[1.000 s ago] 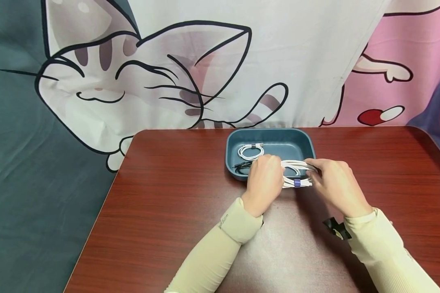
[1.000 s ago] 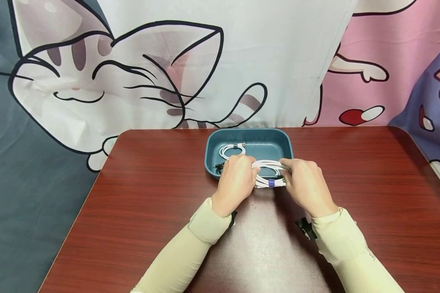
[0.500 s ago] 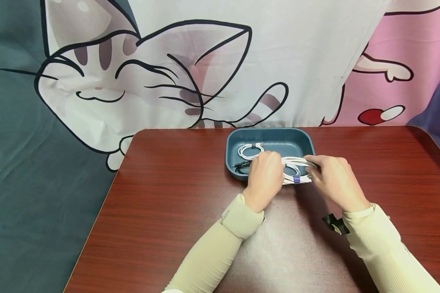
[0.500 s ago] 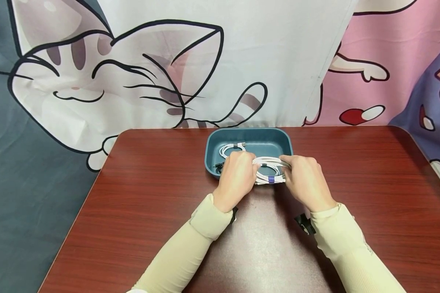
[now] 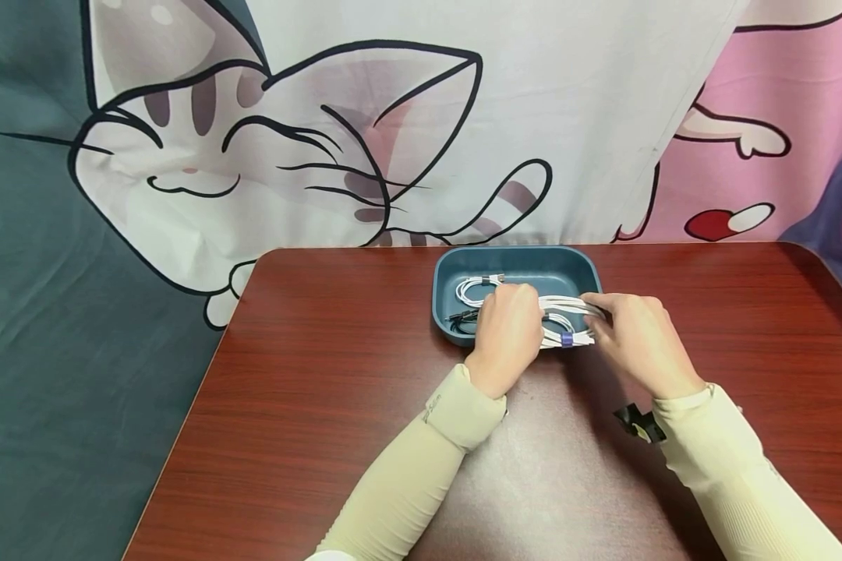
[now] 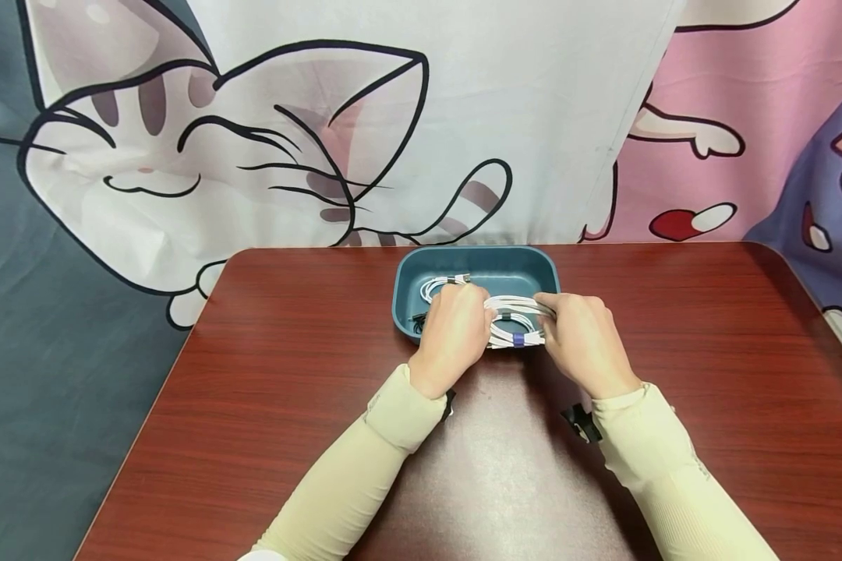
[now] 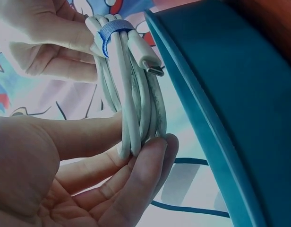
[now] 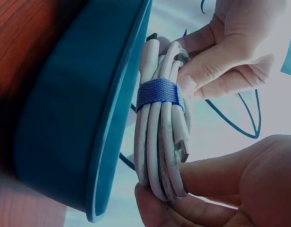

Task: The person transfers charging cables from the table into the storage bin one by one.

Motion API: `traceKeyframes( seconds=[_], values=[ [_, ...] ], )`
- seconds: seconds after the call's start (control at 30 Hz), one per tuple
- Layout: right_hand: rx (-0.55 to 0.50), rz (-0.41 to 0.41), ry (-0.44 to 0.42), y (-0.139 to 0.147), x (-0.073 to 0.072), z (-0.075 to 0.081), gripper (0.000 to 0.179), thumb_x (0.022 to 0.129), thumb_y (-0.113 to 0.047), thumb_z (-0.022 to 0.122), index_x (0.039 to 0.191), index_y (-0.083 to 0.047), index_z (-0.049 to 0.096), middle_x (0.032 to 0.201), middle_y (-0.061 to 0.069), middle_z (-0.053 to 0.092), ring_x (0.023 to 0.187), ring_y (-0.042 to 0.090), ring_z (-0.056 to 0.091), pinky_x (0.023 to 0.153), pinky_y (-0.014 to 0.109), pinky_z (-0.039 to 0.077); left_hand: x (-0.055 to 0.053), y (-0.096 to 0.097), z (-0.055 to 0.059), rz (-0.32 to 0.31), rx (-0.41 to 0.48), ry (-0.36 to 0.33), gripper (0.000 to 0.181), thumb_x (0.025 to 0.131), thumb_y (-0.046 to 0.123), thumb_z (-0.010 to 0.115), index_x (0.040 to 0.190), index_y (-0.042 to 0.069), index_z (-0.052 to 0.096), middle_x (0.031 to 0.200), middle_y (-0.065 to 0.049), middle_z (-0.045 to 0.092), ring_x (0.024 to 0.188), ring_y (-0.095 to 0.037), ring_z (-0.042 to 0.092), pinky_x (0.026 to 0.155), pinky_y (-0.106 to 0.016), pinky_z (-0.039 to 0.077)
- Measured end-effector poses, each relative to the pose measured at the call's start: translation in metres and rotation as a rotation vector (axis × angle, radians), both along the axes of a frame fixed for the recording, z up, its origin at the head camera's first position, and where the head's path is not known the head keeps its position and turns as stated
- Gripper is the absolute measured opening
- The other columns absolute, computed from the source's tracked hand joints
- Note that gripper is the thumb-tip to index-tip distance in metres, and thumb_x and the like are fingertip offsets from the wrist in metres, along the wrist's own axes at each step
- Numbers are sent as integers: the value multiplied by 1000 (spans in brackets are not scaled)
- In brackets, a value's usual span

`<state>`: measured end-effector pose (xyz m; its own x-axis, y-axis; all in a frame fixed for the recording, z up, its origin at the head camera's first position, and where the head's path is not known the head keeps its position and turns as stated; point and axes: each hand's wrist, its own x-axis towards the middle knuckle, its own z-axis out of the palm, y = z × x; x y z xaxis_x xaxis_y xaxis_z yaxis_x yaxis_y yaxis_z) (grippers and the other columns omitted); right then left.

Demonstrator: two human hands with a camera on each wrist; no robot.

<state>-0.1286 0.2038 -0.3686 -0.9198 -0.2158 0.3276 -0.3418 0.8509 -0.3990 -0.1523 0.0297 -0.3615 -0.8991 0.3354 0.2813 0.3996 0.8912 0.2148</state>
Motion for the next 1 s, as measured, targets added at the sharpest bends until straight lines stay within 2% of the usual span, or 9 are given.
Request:
traceKeyframes(
  seconds=[0.33,0.53,0.83,1.0],
  values=[
    [-20,-8,-19,0,-5,1,26,84,2,69,110,5,73,75,12,69,54,20,47,52,35,36,-5,1,0,4,-4,-1,12,87,20,76,76,15,76,75,3,72,73,-19,71,63,-32,56],
    [-24,-18,-27,-1,-9,2,24,85,1,69,109,3,74,74,11,69,56,21,49,54,37,38,-10,1,2,2,-7,-9,13,88,21,74,77,15,76,75,4,72,74,-18,71,64,-32,56],
    [-24,-17,-44,-2,-15,5,24,85,1,68,108,7,73,75,15,70,53,21,49,52,37,38,-16,1,4,12,6,-19,12,88,21,76,78,14,76,75,3,73,76,-19,72,67,-32,56],
    [-21,-7,-45,-1,-19,5,23,85,3,67,107,6,73,76,14,70,54,21,51,54,37,39,-20,2,5,15,24,-28,14,88,17,75,74,15,75,73,2,72,75,-19,71,67,-32,56]
  ],
)
